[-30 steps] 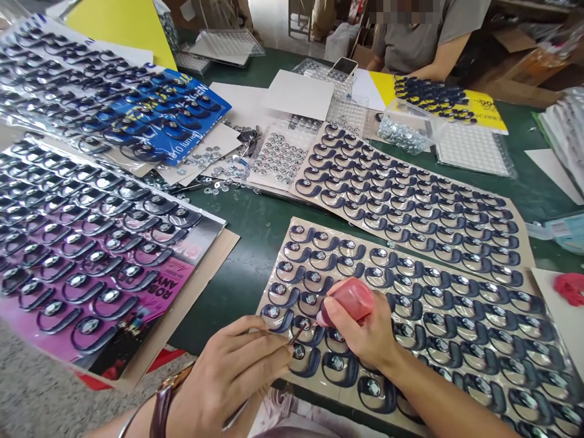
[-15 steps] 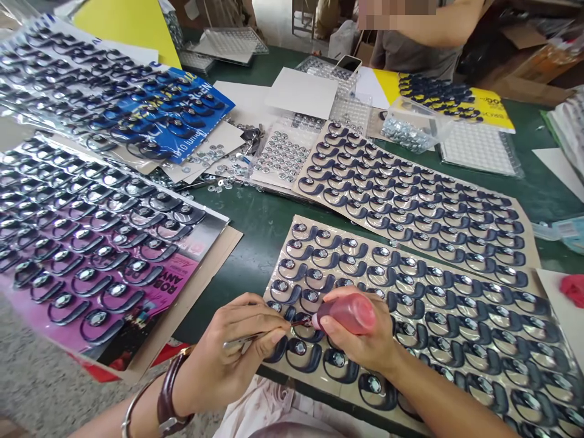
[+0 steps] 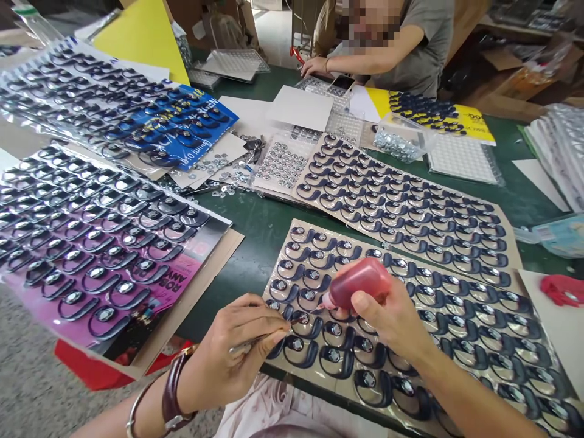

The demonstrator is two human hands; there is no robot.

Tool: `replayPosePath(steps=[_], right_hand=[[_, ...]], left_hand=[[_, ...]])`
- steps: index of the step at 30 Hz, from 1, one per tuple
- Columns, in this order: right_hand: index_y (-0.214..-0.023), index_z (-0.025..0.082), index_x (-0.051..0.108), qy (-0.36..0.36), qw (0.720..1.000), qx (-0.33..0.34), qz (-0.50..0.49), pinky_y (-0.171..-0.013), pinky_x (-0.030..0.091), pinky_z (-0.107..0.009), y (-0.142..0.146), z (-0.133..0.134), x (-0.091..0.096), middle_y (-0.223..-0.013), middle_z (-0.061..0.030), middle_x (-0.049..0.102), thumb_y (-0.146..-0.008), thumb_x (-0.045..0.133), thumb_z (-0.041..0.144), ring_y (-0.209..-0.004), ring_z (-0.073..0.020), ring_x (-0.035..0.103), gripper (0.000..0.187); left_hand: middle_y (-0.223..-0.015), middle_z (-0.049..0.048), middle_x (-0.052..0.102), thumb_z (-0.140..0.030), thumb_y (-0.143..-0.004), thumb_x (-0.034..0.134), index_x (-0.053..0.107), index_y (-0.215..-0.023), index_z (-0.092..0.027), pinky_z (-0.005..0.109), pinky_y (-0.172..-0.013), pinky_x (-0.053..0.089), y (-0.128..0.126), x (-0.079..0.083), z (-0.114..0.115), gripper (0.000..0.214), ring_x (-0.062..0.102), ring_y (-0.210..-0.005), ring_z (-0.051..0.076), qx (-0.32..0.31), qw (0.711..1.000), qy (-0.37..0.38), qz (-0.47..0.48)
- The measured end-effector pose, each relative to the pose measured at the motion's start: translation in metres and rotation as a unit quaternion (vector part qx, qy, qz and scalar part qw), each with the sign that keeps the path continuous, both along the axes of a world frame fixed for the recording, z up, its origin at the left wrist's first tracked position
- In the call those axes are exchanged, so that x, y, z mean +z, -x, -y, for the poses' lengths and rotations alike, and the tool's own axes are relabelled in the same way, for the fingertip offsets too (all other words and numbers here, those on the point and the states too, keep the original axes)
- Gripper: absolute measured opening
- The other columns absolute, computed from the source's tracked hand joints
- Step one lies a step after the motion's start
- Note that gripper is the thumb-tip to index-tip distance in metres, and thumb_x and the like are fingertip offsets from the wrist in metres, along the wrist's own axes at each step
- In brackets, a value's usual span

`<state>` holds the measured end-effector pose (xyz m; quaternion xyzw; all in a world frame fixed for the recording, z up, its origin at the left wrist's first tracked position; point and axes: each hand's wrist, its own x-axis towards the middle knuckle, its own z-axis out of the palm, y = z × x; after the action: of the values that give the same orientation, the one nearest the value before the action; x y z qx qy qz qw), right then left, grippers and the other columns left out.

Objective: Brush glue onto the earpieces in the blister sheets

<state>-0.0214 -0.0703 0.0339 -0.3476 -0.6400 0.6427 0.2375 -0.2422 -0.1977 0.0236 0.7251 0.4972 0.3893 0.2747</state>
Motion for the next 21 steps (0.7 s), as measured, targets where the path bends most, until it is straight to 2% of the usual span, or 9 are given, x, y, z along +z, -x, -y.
replayPosePath(steps=[3, 7, 11, 14, 17, 21], right_hand=[[-0.091, 0.020, 0.062, -0.036, 0.999, 0.005, 0.038, -0.063, 0.056, -0.028, 0.002, -0.012, -0.002, -0.077, -0.0024, 0.069, -0.079, 0.066, 0.044, -0.067, -0.0166, 0.066, 0.027], [-0.094, 0.020, 0.062, -0.105, 0.993, -0.032, 0.043, -0.065, 0.056, -0.028, 0.010, -0.019, -0.020, -0.078, -0.0017, 0.070, -0.076, 0.071, 0.039, -0.069, -0.0177, 0.068, 0.028], [-0.095, 0.021, 0.060, -0.165, 0.985, -0.049, 0.030, -0.061, 0.057, -0.029, 0.012, -0.017, -0.039, -0.074, -0.0017, 0.070, -0.078, 0.069, 0.036, -0.063, -0.0178, 0.068, 0.024], [-0.093, 0.021, 0.060, -0.217, 0.975, -0.040, 0.032, -0.062, 0.057, -0.029, 0.011, -0.013, -0.046, -0.074, -0.0013, 0.070, -0.080, 0.066, 0.034, -0.061, -0.0170, 0.067, 0.019], [-0.095, 0.021, 0.059, -0.225, 0.973, -0.035, 0.025, -0.061, 0.056, -0.028, 0.011, -0.012, -0.049, -0.074, -0.0006, 0.070, -0.080, 0.065, 0.031, -0.060, -0.0163, 0.067, 0.018], [-0.096, 0.022, 0.058, -0.231, 0.972, -0.023, 0.022, -0.061, 0.056, -0.028, 0.014, -0.012, -0.050, -0.072, 0.0006, 0.070, -0.081, 0.064, 0.029, -0.059, -0.0155, 0.067, 0.018]], left_hand=[[-0.097, 0.0092, 0.070, -0.002, -0.087, 0.049, 0.060, -0.108, -0.014, 0.035, -0.081, 0.049, -0.001, 0.007, -0.003, 0.027, 0.065, -0.079, 0.016, -0.011, 1.000, -0.008, -0.023], [-0.099, 0.0111, 0.069, -0.001, -0.086, 0.046, 0.058, -0.110, -0.012, 0.036, -0.082, 0.050, 0.000, 0.013, -0.008, 0.029, 0.065, -0.082, 0.017, -0.038, 0.997, -0.046, -0.047], [-0.104, 0.0156, 0.067, -0.004, -0.086, 0.044, 0.056, -0.113, -0.006, 0.037, -0.085, 0.050, 0.001, 0.009, -0.014, 0.030, 0.065, -0.085, 0.019, -0.062, 0.986, -0.109, -0.114], [-0.102, 0.0168, 0.067, -0.008, -0.090, 0.038, 0.057, -0.111, -0.003, 0.038, -0.085, 0.050, 0.000, 0.001, -0.019, 0.029, 0.066, -0.085, 0.021, -0.082, 0.977, -0.127, -0.151], [-0.101, 0.0179, 0.067, -0.008, -0.092, 0.034, 0.059, -0.108, 0.000, 0.039, -0.085, 0.050, -0.002, -0.002, -0.021, 0.030, 0.066, -0.086, 0.023, -0.088, 0.974, -0.131, -0.165], [-0.098, 0.0179, 0.067, -0.007, -0.093, 0.033, 0.060, -0.106, 0.001, 0.038, -0.086, 0.050, -0.005, 0.000, -0.020, 0.031, 0.065, -0.087, 0.023, -0.087, 0.971, -0.135, -0.177]])
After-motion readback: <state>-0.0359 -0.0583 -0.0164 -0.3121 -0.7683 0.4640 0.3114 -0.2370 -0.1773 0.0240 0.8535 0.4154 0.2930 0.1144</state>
